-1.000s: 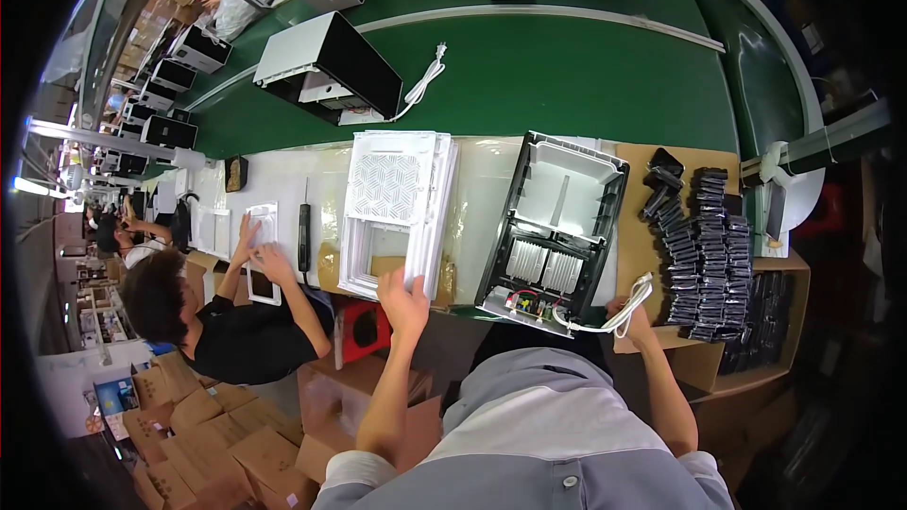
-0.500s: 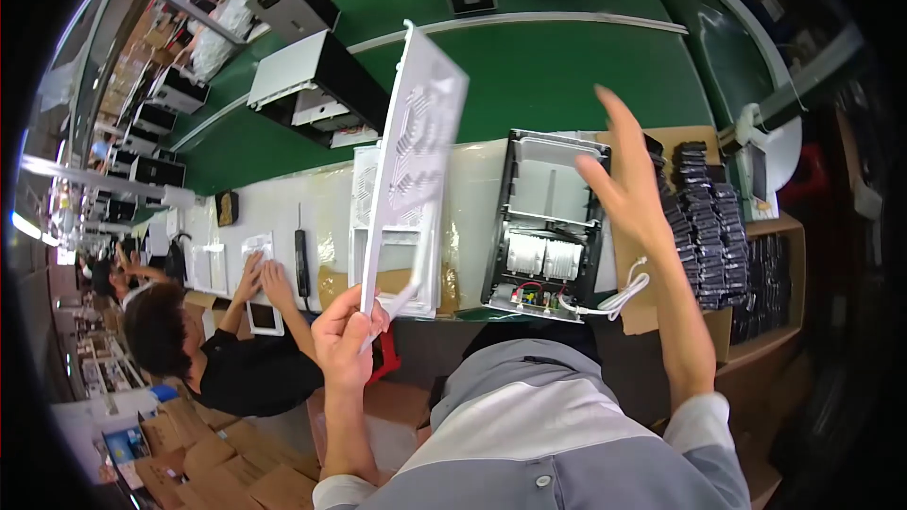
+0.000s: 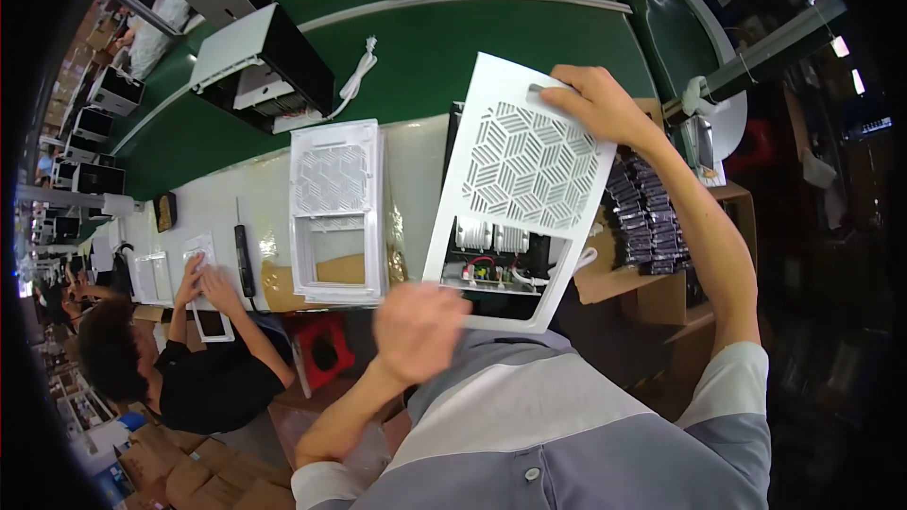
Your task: Assembling and packaging electronic components into boxes on a production line.
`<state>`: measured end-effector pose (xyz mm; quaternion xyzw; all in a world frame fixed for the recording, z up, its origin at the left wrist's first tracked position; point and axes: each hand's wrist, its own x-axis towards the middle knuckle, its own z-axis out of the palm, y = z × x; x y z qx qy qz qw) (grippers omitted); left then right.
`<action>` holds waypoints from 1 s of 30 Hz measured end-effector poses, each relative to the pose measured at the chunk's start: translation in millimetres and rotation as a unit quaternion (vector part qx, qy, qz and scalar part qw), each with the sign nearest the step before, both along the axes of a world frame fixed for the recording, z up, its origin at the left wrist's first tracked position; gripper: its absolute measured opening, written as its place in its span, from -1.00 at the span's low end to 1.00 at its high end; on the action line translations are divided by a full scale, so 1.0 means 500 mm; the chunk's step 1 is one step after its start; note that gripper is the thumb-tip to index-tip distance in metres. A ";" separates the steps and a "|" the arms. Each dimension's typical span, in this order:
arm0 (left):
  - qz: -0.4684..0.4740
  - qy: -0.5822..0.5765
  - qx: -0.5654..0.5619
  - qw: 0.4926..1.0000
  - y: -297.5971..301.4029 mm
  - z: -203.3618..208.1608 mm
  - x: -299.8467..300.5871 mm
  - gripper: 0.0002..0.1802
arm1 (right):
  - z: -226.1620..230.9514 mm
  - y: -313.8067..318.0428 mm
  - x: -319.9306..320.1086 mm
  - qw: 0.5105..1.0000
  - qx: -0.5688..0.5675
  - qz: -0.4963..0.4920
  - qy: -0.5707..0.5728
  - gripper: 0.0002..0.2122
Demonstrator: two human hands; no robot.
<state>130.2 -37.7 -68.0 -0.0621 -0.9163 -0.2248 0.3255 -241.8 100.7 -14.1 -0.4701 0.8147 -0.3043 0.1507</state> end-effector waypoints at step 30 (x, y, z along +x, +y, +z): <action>-0.003 -0.126 0.156 0.980 -0.187 -0.103 -0.345 -0.70 | -0.268 0.298 0.621 0.673 -0.305 -0.497 -0.455 -0.71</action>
